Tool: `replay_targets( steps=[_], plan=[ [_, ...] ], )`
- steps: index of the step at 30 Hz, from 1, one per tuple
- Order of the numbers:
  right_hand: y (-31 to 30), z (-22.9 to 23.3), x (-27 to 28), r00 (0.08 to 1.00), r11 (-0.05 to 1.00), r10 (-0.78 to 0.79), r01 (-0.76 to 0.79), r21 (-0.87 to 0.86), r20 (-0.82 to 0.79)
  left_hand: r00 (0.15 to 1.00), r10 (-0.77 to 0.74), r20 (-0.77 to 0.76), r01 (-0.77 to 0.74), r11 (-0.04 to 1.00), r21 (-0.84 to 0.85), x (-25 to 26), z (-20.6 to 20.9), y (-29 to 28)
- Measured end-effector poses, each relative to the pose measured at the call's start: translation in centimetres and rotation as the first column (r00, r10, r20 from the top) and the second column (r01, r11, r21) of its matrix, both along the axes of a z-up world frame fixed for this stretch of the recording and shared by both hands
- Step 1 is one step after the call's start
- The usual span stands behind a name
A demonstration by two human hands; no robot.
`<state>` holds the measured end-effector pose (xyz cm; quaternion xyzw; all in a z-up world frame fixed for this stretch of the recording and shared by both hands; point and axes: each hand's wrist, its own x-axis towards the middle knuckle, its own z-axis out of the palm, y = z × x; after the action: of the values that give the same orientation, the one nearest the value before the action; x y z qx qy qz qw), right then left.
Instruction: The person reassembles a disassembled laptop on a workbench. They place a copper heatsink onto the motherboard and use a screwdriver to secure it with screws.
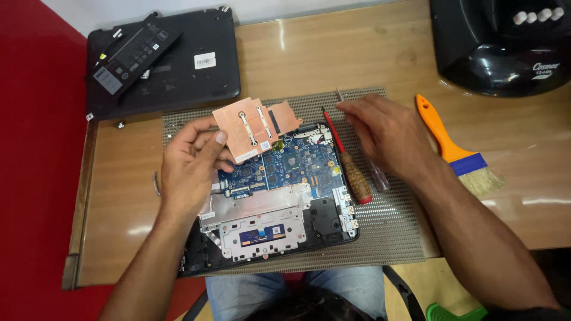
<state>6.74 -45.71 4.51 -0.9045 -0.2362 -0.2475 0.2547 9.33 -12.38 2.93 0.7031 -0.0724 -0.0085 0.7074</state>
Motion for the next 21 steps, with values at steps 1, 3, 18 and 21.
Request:
replay_targets(
  steps=[1,3,18,21],
  plan=[
    [0.1,0.1,0.0,1.0,1.0,0.003,-0.003,-0.002,-0.002,1.0,0.003,-0.002,-0.003,1.0,-0.002,-0.1,0.1,-0.1],
    [0.2,0.3,0.1,1.0,1.0,0.012,-0.012,-0.004,-0.002,1.0,-0.009,-0.011,0.01,1.0,0.027,-0.3,0.4,-0.2],
    [2.3,2.2,-1.2,0.967,0.963,0.251,-0.254,0.085,0.053,0.992,-0.101,-0.07,0.097,0.994,-0.059,-1.4,0.2,-2.2],
    [2.5,1.7,-1.2,0.963,0.96,0.259,-0.265,0.092,0.07,0.99,-0.115,-0.087,0.111,0.993,-0.048,-1.5,0.8,-2.4]
  ],
)
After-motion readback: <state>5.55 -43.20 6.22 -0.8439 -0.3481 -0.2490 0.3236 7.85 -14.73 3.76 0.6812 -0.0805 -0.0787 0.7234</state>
